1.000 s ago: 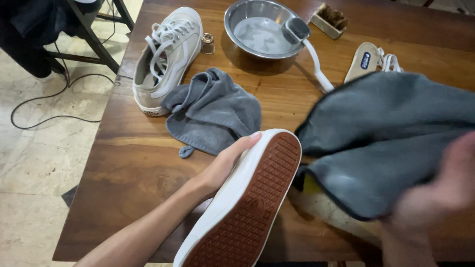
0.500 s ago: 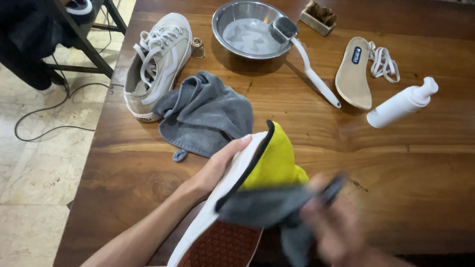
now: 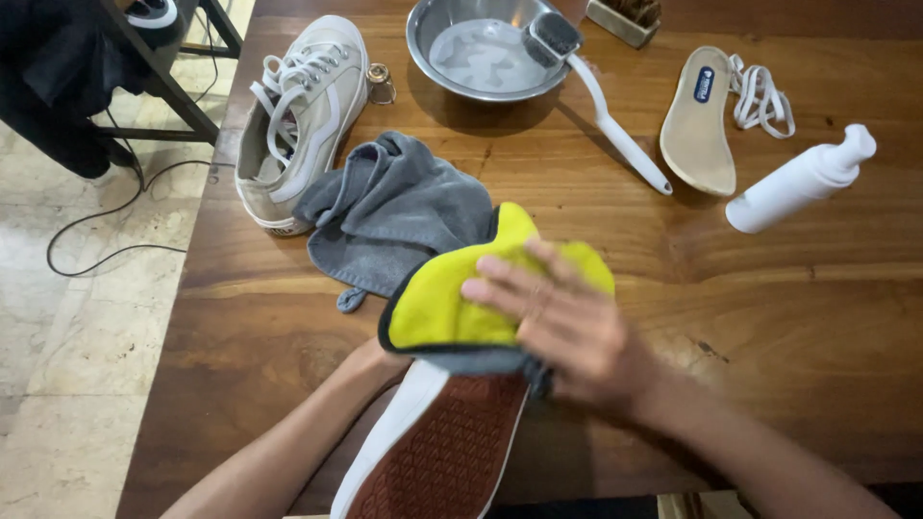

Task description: The person cleans a white sneaker by applying foam cleaner and scrubbing the upper and sole with a brush, then wiping with a cloth. The person repeats the process on the sole, applying more foam and scrubbing before wiping again.

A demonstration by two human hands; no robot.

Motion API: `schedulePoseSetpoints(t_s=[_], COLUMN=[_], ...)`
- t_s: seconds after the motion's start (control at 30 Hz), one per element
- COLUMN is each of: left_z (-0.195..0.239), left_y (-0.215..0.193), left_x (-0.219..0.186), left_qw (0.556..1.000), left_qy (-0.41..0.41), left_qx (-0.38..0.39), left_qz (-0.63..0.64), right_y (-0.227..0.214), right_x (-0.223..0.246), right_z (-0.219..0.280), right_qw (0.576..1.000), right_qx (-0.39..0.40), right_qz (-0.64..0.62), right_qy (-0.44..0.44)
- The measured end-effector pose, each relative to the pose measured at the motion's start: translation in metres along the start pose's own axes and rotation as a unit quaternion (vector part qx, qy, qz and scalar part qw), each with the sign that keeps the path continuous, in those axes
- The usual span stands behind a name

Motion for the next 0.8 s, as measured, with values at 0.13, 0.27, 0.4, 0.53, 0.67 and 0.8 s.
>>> schedulePoseSetpoints(t_s=[0.13, 0.27, 0.4, 0.53, 0.67, 0.8], left_z=[-0.005, 0.001, -0.007, -0.026, -0.016, -0.005], left_y=[-0.005, 0.004, -0.014, -0.051, -0.021, 0.001], left_x=[-0.001, 0.007, 0.024, 0.05, 0.026, 0.003], left_qw=[0.998, 0.993, 0.996, 0.992, 0.999, 0.998], left_qy=[0.021, -0.071, -0.073, 0.12, 0.039, -0.043], left_qx=[-0.029, -0.028, -0.039, 0.026, -0.007, -0.04], left_qz=[-0.061, 0.086, 0.035, -0.02, -0.006, 0.0], right_y=[-0.03, -0.061, -0.061, -0.018, -0.028, -0.056], right_x=[-0.051, -0.099, -0.051, -0.013, -0.046, -0.06], right_z=[-0.001, 0.032, 0.015, -0.014, -0.004, -0.01], right_qw=[0.995, 0.888, 0.925, 0.969, 0.974, 0.979], right_qx=[-0.032, -0.186, -0.192, 0.029, 0.033, -0.122], right_qz=[0.032, 0.046, 0.112, -0.228, -0.209, -0.079], right_qy=[0.09, 0.419, 0.308, 0.085, 0.084, 0.14])
Point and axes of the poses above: each hand's wrist, its own z-axis away from the middle knuckle, its own y-axis out of the palm, x = y × z, the point moved 7 cm from there along -z, towards the middle knuckle, and after that the axes turned 6 degrees about y, right-handed, at the moved point
